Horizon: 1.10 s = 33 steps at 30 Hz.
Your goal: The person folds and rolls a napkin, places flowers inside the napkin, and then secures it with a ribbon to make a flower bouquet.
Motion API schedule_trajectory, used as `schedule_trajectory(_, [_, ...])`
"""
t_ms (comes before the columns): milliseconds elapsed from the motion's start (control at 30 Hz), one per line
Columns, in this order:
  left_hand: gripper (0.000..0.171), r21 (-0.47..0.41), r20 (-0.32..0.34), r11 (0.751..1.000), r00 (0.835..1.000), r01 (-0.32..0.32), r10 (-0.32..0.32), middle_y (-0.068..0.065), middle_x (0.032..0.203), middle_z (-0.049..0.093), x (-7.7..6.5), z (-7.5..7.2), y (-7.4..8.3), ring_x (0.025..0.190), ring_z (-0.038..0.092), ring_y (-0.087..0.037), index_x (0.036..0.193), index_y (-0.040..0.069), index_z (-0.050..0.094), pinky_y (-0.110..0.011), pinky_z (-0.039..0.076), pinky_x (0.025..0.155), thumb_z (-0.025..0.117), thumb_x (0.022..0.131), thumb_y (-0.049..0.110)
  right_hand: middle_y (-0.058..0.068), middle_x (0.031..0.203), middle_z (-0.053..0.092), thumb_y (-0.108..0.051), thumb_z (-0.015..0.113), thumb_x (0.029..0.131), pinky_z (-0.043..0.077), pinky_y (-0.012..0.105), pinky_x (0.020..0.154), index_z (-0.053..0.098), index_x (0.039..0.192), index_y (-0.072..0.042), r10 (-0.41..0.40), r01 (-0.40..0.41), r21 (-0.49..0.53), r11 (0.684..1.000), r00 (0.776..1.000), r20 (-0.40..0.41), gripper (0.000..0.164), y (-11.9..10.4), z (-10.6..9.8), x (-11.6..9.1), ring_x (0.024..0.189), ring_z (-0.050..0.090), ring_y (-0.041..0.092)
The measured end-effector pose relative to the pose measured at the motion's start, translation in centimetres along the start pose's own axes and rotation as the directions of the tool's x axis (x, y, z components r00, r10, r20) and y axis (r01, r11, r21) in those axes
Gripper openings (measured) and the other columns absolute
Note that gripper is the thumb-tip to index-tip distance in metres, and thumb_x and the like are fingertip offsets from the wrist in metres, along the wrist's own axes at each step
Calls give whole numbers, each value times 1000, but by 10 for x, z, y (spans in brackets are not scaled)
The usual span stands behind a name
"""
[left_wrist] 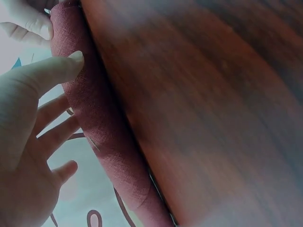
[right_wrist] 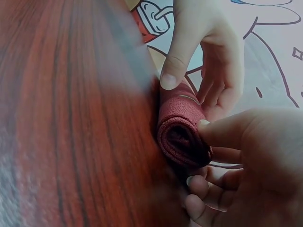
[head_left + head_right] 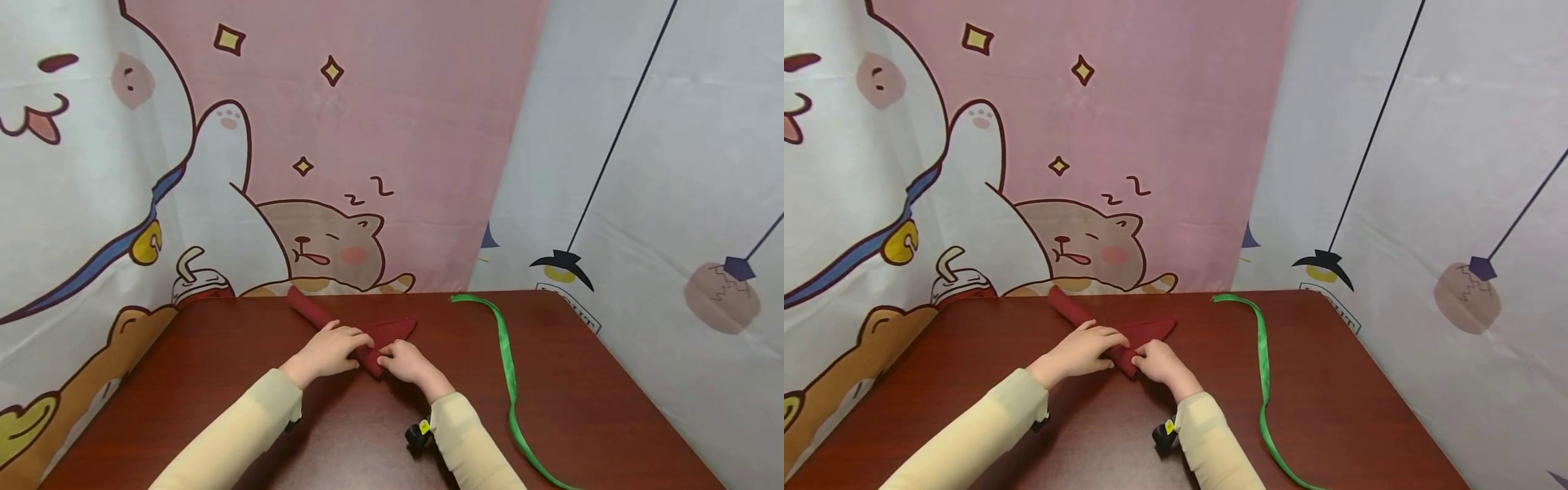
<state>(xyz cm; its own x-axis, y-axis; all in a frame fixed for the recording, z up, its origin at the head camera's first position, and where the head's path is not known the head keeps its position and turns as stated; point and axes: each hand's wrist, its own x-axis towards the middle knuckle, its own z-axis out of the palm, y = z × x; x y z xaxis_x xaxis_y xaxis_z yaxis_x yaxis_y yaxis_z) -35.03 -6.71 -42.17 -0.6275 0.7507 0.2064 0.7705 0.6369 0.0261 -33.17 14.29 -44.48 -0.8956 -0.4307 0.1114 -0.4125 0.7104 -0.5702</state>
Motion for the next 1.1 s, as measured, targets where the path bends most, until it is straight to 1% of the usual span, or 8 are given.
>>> schedule_trajectory(33, [41,-4,0,1000,1000,-1,1,4,113,64,1,1,0,112,57,-19,116,24,65,-59,31,101,80,79,19,11,101,69,-11,63,91,48,41,85,71,109,1,3,-3,4,1000,1000,-4,24,1,0,0,96,61,25])
schedule_trajectory(100, [40,-8,5,1000,1000,3,-3,4,114,64,3,3,0,113,57,-19,115,24,65,-60,31,101,80,78,19,11,101,68,-11,63,91,48,41,83,69,112,1,9,-8,26,1000,1000,-15,25,3,1,0,94,61,26])
schedule_trajectory(267, [38,3,18,1000,1000,16,-16,5,114,65,5,8,-1,113,57,-19,113,26,68,-60,30,101,81,78,21,1,81,60,-10,66,88,45,32,68,66,110,-4,24,-21,56,998,999,-49,22,6,5,1,74,54,15])
schedule_trajectory(400, [33,-9,10,1000,1000,8,-8,6,111,67,7,9,-2,111,58,-19,109,26,70,-61,31,101,80,78,21,-1,76,56,-10,67,88,43,29,63,66,103,-6,38,-34,72,997,998,-59,16,6,6,1,69,50,12])
schedule_trajectory(600, [28,-35,6,999,1000,5,-4,7,107,69,11,7,-2,107,60,-17,106,24,74,-60,31,101,80,79,21,0,75,57,-9,67,87,43,30,63,67,99,-5,39,-35,73,997,997,-64,13,5,3,0,69,51,14])
schedule_trajectory(800, [22,-44,2,999,1000,3,-3,8,100,71,11,6,-3,102,62,-17,101,22,76,-60,32,99,80,79,22,-1,80,62,-8,70,84,47,33,73,69,95,-4,-13,17,41,999,996,-90,12,1,1,2,76,57,14])
schedule_trajectory(867, [21,-35,3,999,1000,2,-1,9,99,71,11,6,-3,100,62,-16,99,23,76,-59,32,99,80,79,22,0,81,62,-13,74,83,48,34,74,69,93,-5,-16,20,43,999,996,-90,14,-1,1,2,76,57,15])
schedule_trajectory(1100, [19,-37,21,999,1000,11,-11,12,93,70,10,4,-3,96,61,-14,96,25,76,-58,31,100,82,77,23,0,86,58,-32,86,69,46,31,72,66,95,-7,1,-2,-14,1000,999,-37,41,-9,1,-1,76,52,13])
